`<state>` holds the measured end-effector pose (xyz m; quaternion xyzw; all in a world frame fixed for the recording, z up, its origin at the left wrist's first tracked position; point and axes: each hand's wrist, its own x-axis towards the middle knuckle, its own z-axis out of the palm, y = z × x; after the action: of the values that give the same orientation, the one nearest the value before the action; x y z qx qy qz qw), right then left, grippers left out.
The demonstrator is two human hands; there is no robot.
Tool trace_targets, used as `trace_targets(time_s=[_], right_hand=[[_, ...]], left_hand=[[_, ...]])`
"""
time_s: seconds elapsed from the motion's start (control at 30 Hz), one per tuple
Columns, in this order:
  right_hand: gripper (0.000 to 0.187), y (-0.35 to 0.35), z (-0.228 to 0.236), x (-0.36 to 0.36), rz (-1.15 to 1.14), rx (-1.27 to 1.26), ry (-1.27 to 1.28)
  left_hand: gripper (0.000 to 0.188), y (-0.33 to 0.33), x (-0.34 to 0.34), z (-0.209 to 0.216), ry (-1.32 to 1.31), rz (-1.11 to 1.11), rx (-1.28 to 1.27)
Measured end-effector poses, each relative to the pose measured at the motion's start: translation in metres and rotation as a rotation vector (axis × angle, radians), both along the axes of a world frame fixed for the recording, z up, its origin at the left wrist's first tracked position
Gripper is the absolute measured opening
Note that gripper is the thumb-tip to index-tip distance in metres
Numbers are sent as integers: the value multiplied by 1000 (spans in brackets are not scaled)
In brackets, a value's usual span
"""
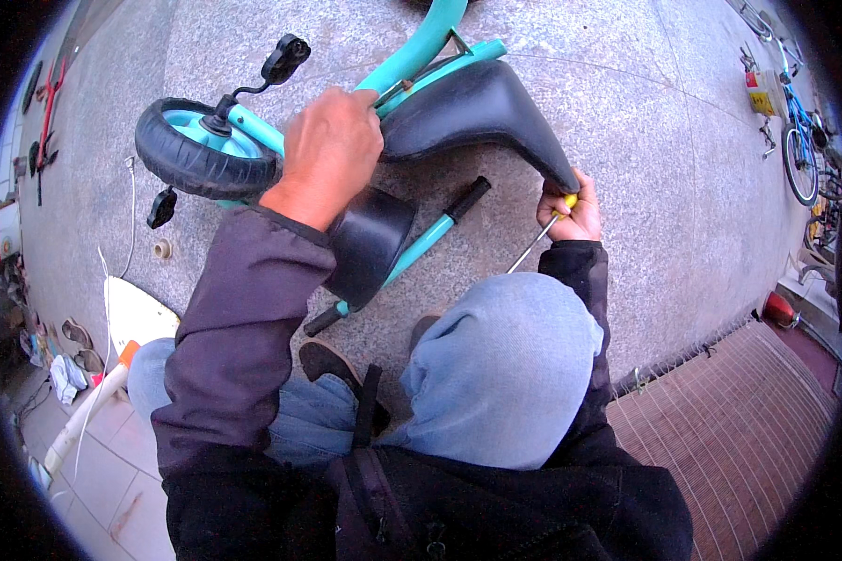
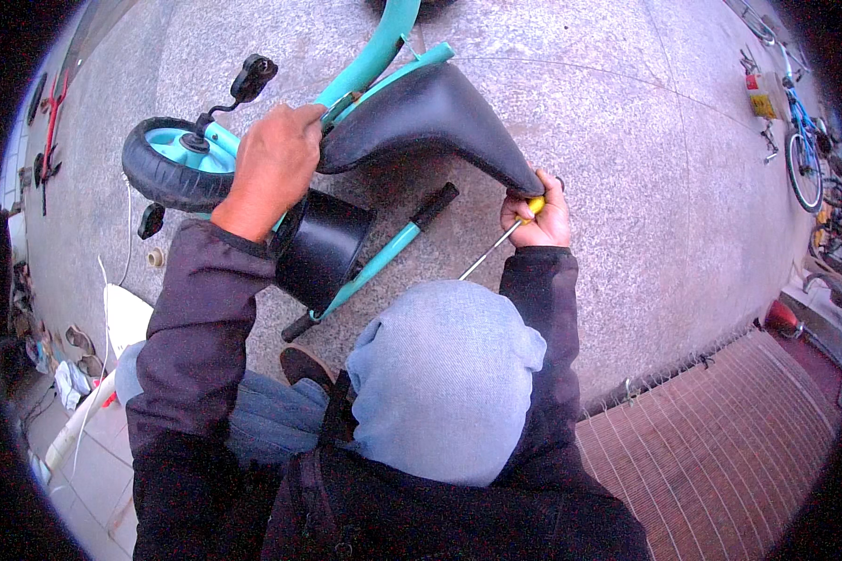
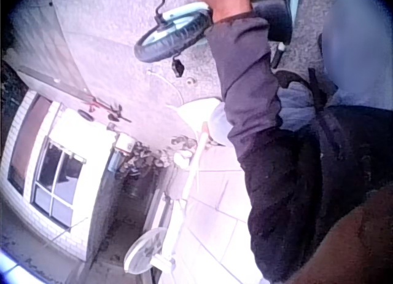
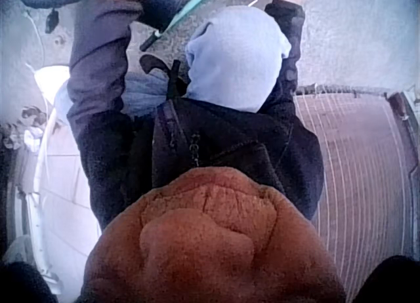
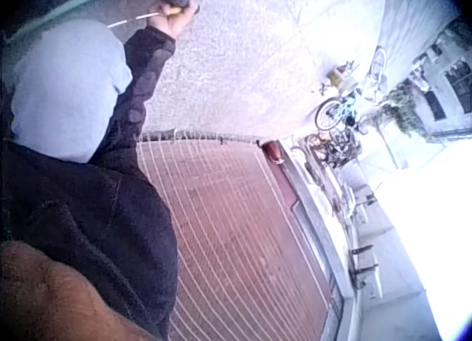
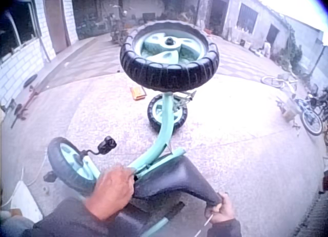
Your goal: The person assembles a teal tricycle by attaching the black seat to the frame. They use a yellow screwdriver to tighten the screws securing the seat and handle the plastic seat and metal fasteners.
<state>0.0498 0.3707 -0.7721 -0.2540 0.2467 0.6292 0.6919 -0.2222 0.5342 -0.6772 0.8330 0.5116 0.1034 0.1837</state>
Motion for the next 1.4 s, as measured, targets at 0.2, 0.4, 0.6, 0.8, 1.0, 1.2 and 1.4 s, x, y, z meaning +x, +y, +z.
trace_targets(time_s=[0.2, 0.4, 0.6, 0.8, 1.0, 1.2, 1.4], right_hand=[[9, 3, 8, -2, -4, -34, -5], [10, 1, 6, -3, 2, -39, -5], [17, 0, 1, -2, -12, -23, 7], [12, 3, 8, -7, -34, -79, -54], [11, 3, 7, -8, -52, -93, -61], [16, -12, -7, -4, -73, -74, -103], [15, -28, -8, -7, -67, -86, -109]], left_hand=[[28, 20, -3, 2, -131, -50, -200], [30, 39, 0, 10, -42, -227, -213], [27, 39, 7, 16, 139, -309, -211], [17, 32, 8, 18, 207, -433, -102], [17, 13, 3, 21, 142, -451, -5], [25, -1, 6, 25, 104, -436, -62], [42, -13, 6, 43, 88, -388, -298]])
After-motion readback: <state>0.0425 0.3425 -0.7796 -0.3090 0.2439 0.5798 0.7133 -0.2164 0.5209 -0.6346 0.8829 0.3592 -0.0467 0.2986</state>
